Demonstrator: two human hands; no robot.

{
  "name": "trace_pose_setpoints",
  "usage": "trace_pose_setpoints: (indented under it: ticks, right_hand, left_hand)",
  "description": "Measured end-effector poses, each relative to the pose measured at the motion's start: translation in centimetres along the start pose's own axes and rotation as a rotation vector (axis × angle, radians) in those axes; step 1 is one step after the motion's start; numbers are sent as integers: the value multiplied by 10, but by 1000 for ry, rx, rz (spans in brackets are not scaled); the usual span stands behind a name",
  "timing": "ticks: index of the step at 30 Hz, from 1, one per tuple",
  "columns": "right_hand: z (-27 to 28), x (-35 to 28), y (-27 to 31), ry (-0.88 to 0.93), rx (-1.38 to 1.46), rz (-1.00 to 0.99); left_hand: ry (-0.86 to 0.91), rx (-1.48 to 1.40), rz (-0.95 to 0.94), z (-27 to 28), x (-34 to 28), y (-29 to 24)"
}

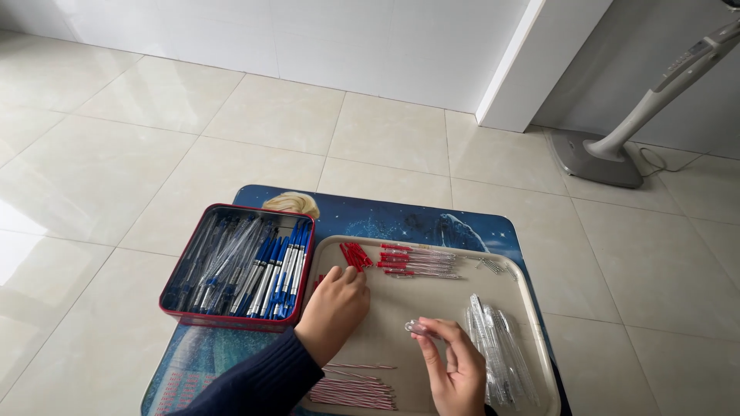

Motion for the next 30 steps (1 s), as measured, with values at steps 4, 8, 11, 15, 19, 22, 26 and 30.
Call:
trace_pose_setpoints:
  ticks: [4,8,11,15,19,22,26,30]
  right_hand:
    - [-1,0,1,0,41,-6]
    - [-1,2,4,-2,-82,15]
    - [-1,2,3,-11,-190,31]
    - [-5,2,9,-24,-271,37]
    - [-7,1,9,-10,-298,72]
    - [-7,0,10,-27,-333,106]
    - [-7,-1,6,-22,-326,92]
    - [-7,-1,6,-29,-317,67]
  left_hand:
    - [12,134,-18,-2,4,-2]
    - [-108,-198,67,18,2,5]
    - [-180,-894,277,70,-3,18]
    - [-281,-1479,560,97,-20,20]
    - [-304,-1713,730,79,-32,9]
    - [-377,-1682,804,75,-35,9]
    - [-442,-1532,762,81,-36,9]
    - [-464,-1485,761,83,-37,10]
Point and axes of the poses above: each hand's wrist, its own x-axis towards the middle knuckle, its own z-axis out of the back of the hand, y = z × x, the point moved 3 cm from there along x, towards the middle knuckle, and after that the axes turned 6 degrees about x, right-handed, at the moved point
